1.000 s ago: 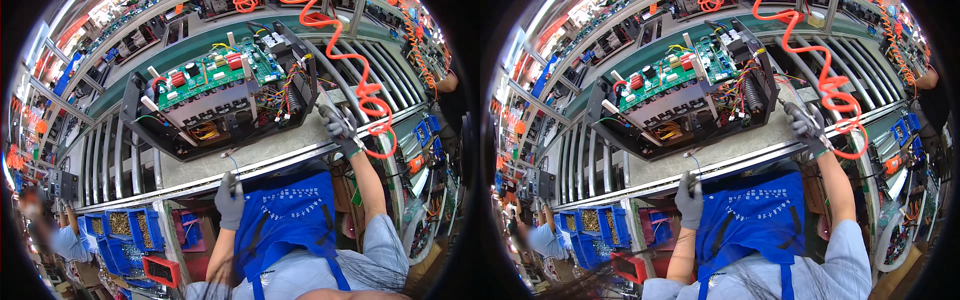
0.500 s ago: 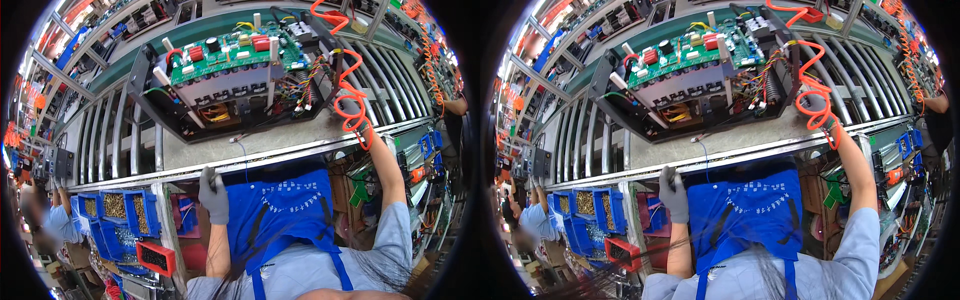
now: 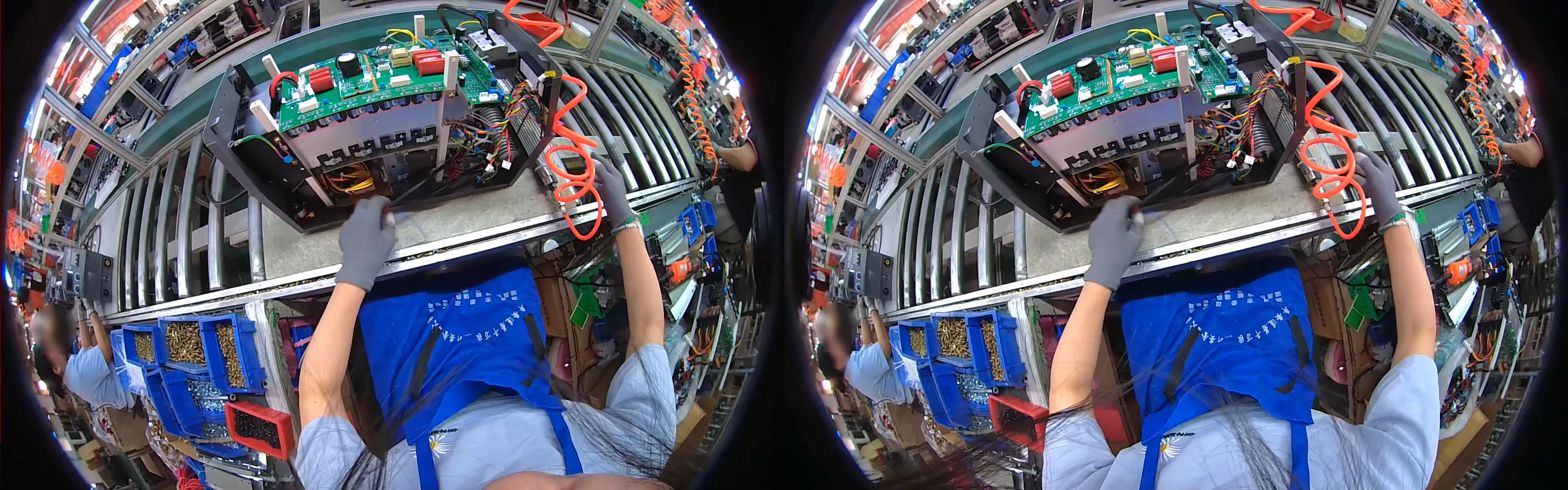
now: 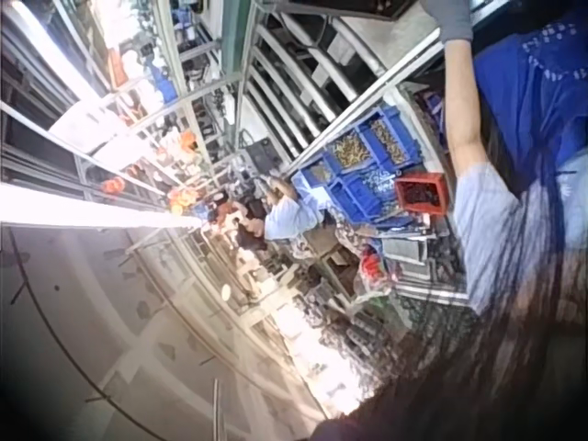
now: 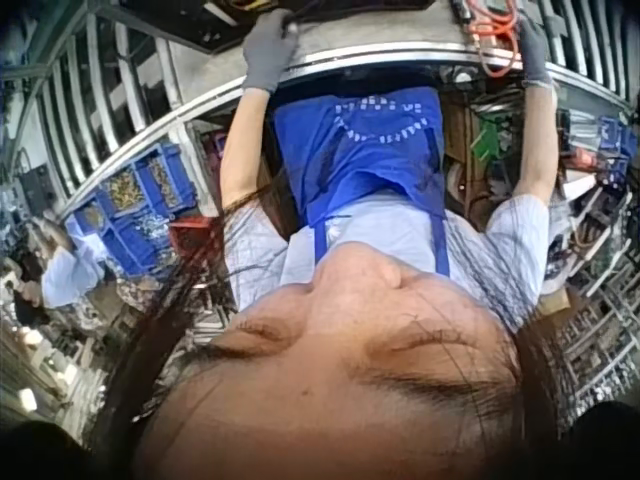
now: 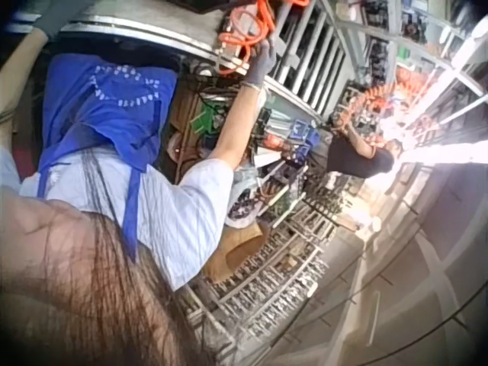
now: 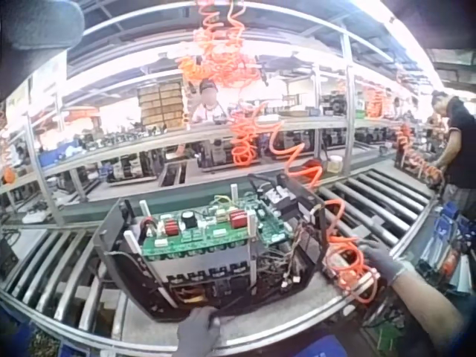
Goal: Assemble and screw components of an electronic device on an assembly line.
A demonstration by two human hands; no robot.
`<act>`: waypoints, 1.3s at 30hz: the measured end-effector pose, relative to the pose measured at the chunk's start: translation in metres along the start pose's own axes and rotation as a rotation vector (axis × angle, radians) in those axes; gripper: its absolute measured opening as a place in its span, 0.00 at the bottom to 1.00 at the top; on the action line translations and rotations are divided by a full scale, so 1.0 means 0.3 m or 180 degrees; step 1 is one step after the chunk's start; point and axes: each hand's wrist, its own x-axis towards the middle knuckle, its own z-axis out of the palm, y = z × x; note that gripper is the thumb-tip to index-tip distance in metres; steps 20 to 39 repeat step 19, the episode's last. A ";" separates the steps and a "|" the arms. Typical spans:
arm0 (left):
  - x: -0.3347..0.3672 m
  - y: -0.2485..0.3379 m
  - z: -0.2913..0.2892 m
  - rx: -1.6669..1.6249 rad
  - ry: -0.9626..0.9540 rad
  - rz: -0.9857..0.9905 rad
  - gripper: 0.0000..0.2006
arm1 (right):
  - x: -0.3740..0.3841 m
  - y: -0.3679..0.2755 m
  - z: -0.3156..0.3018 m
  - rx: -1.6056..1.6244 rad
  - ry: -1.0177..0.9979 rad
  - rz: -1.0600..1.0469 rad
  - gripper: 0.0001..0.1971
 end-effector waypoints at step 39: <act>0.220 0.088 0.153 0.1774 -0.1574 -0.0081 0.18 | -0.618 -0.339 0.485 -0.1554 0.0137 -0.2711 0.19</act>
